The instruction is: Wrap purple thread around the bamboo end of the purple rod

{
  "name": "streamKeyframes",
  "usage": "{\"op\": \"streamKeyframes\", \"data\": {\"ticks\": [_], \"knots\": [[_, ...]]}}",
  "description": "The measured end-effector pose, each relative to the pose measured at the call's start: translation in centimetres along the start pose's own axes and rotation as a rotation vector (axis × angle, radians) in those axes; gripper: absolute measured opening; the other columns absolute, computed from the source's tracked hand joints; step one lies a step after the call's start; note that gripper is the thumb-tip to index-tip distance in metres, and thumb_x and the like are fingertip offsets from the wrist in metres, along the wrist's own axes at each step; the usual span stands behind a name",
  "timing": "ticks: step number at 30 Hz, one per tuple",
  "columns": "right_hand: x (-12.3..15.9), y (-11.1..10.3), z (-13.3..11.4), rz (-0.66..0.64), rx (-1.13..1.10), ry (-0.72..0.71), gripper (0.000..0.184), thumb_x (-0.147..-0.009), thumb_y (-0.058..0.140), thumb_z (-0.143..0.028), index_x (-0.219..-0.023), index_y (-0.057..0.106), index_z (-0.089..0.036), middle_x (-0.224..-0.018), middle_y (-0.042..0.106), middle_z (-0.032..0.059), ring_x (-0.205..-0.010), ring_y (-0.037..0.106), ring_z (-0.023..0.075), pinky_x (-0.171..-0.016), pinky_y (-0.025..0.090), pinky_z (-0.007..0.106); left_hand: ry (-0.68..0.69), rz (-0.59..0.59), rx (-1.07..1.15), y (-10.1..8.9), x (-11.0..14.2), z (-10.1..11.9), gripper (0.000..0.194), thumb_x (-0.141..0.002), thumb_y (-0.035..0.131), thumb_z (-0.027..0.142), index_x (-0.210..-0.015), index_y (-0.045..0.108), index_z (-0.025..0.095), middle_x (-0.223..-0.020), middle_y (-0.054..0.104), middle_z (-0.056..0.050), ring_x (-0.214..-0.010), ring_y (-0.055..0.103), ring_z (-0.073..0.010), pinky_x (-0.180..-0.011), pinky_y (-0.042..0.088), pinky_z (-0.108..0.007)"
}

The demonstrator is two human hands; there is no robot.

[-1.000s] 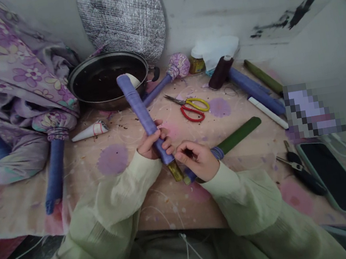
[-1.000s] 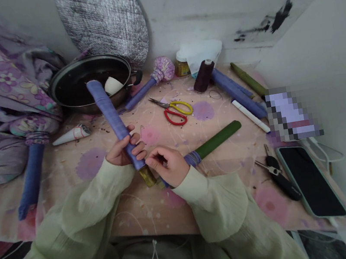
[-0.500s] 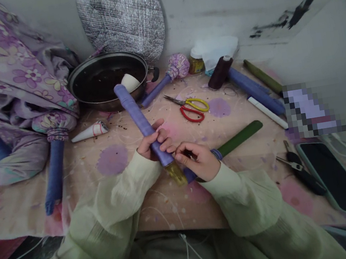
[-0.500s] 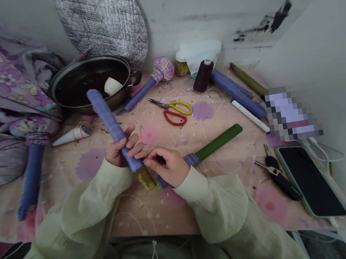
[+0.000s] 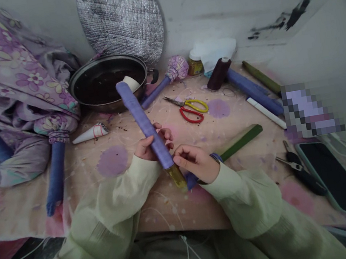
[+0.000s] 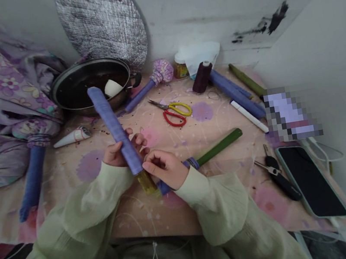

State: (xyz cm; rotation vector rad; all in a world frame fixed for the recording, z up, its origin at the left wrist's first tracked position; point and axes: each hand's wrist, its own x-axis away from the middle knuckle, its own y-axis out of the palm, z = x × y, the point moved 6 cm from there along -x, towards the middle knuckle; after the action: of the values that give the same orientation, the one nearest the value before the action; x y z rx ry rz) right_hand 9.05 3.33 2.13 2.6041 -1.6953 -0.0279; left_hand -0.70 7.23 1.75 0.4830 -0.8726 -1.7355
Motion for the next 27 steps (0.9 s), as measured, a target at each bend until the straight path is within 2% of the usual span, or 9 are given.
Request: {"op": "streamKeyframes", "data": {"ticks": [4, 6, 8, 14, 19, 23, 27], "knots": [[0.2, -0.6, -0.4, 0.103, 0.074, -0.032, 0.031, -0.078, 0.055, -0.049, -0.069, 0.047, -0.020, -0.060, 0.046, -0.0033, -0.053, 0.043, 0.0094, -0.049, 0.039, 0.023, 0.065, 0.178, -0.152, -1.4, -0.4, -0.1, 0.041, -0.051, 0.075, 0.026, -0.085, 0.053, 0.020, -0.067, 0.052, 0.004, -0.061, 0.054, -0.0108, -0.051, 0.043, -0.021], [0.3, -1.3, -0.4, 0.182, 0.147, -0.050, 0.025, -0.080, 0.053, -0.042, -0.070, 0.047, -0.020, -0.061, 0.047, -0.0028, -0.053, 0.043, 0.0096, -0.048, 0.038, 0.023, 0.143, 0.268, -0.250, -2.0, -0.3, 0.1, 0.042, -0.055, 0.077, 0.025, -0.092, 0.056, 0.020, -0.069, 0.054, 0.005, -0.055, 0.050, -0.0070, -0.048, 0.039, -0.018], [0.4, -1.8, -0.3, 0.229, 0.223, -0.068, 0.020, -0.082, 0.052, -0.036, -0.071, 0.047, -0.020, -0.063, 0.049, -0.0019, -0.055, 0.045, 0.0101, -0.050, 0.038, 0.023, 0.154, 0.305, -0.364, -2.1, -0.1, 0.1, 0.041, -0.060, 0.076, 0.027, -0.096, 0.058, 0.019, -0.073, 0.057, 0.003, -0.055, 0.050, -0.0067, -0.046, 0.038, -0.018], [0.3, -2.1, -0.5, 0.205, 0.321, -0.097, 0.018, -0.084, 0.050, -0.034, -0.073, 0.049, -0.020, -0.063, 0.051, -0.0018, -0.055, 0.046, 0.0107, -0.052, 0.038, 0.024, 0.247, 0.398, -0.454, -2.0, 0.4, 1.1, 0.050, -0.053, 0.079, 0.025, -0.097, 0.057, 0.017, -0.075, 0.061, 0.002, -0.060, 0.056, -0.0088, -0.054, 0.045, -0.020], [0.1, -2.1, -0.4, 0.178, 0.279, -0.081, 0.017, -0.081, 0.053, -0.034, -0.073, 0.051, -0.019, -0.067, 0.057, 0.0004, -0.059, 0.051, 0.0119, -0.057, 0.042, 0.026, 0.173, 0.375, -0.444, -1.6, 0.5, 1.1, 0.060, -0.053, 0.079, 0.028, -0.106, 0.054, 0.017, -0.075, 0.060, 0.002, -0.057, 0.056, -0.0095, -0.049, 0.047, -0.021], [0.0, -2.0, -0.2, 0.155, 0.263, -0.079, 0.017, -0.081, 0.054, -0.033, -0.072, 0.051, -0.019, -0.065, 0.057, 0.0000, -0.057, 0.051, 0.0115, -0.056, 0.042, 0.025, 0.139, 0.337, -0.473, -1.5, 0.4, 1.1, 0.062, -0.053, 0.078, 0.029, -0.110, 0.056, 0.016, -0.077, 0.061, 0.001, -0.059, 0.057, -0.0100, -0.054, 0.050, -0.024], [0.1, -2.2, -0.4, 0.180, 0.289, -0.093, 0.018, -0.080, 0.055, -0.035, -0.073, 0.051, -0.019, -0.066, 0.056, -0.0005, -0.056, 0.048, 0.0108, -0.055, 0.040, 0.025, 0.078, 0.290, -0.423, -1.6, 0.4, 0.9, 0.063, -0.056, 0.077, 0.029, -0.113, 0.053, 0.018, -0.084, 0.065, -0.002, -0.065, 0.063, -0.0142, -0.058, 0.052, -0.028]]}}
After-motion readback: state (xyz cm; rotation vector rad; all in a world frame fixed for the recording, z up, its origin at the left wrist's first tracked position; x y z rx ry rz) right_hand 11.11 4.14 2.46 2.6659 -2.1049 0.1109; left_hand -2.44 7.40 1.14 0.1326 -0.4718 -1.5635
